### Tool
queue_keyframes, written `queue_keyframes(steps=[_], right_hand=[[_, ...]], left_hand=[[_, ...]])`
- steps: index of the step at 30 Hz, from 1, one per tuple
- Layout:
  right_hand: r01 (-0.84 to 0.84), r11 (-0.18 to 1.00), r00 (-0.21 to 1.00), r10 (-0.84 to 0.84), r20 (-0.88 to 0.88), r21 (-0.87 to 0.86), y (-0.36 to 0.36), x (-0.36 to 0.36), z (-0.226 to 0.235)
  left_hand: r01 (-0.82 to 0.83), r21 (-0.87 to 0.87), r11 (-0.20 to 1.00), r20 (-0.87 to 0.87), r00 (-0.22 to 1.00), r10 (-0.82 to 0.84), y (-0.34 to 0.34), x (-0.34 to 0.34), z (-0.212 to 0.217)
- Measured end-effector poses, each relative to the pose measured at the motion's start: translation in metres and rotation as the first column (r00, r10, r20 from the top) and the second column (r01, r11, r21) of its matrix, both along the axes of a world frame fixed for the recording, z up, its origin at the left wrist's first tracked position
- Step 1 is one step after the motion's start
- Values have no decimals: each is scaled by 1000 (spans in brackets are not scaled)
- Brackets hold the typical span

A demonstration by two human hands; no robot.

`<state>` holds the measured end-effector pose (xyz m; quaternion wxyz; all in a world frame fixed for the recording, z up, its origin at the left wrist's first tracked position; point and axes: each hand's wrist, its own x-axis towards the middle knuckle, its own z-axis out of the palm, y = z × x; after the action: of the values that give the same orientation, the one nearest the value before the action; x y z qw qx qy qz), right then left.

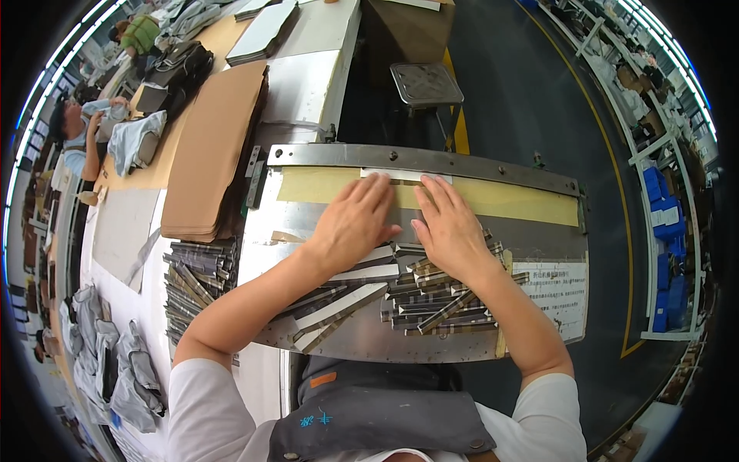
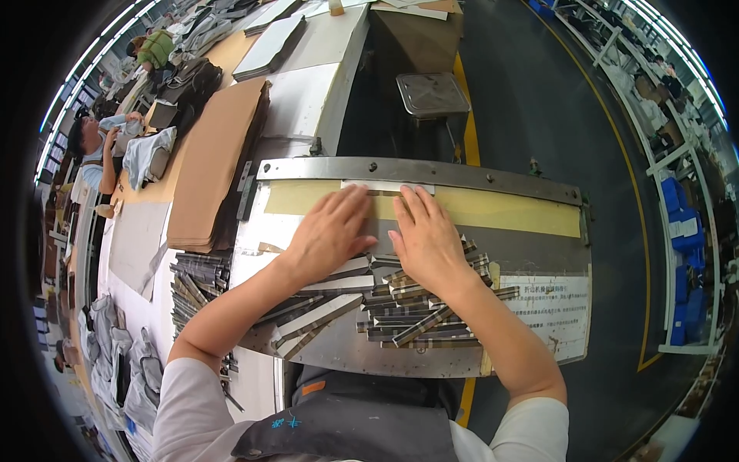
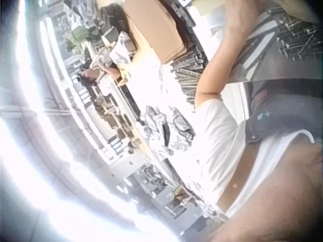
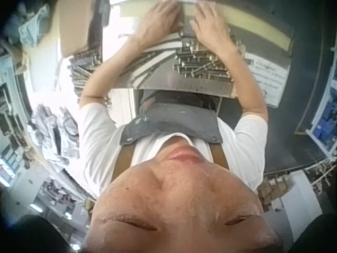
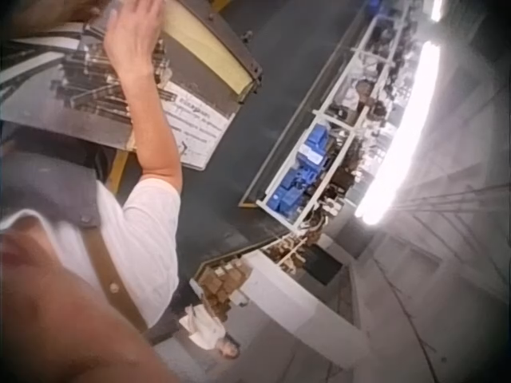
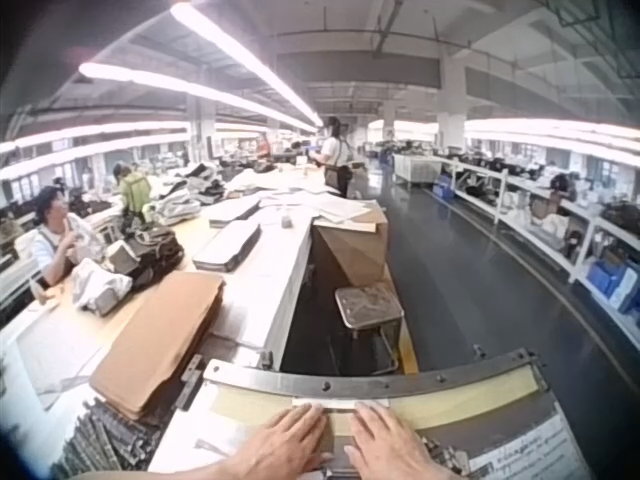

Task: Manual assembly of small leather or fabric straps at a workstation.

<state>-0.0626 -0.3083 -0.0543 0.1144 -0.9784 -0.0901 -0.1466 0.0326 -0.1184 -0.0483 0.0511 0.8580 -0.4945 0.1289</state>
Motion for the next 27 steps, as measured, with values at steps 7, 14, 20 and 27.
queue_keyframes(steps=[7,14,20,27], right_hand=[[-11,1000,1000,11,21,-9,2,1,2],[-16,999,1000,16,27,30,2,-1,2],[-11,1000,1000,11,0,12,4,-2,5],[-3,981,1000,-3,27,193,-6,-1,16]], left_hand=[[150,-74,986,-37,987,-153,-9,-2,2],[149,-30,988,-45,988,-150,-13,-4,3],[147,3,989,5,989,-147,-14,-10,3],[138,-34,990,-102,985,-141,-20,-13,10]])
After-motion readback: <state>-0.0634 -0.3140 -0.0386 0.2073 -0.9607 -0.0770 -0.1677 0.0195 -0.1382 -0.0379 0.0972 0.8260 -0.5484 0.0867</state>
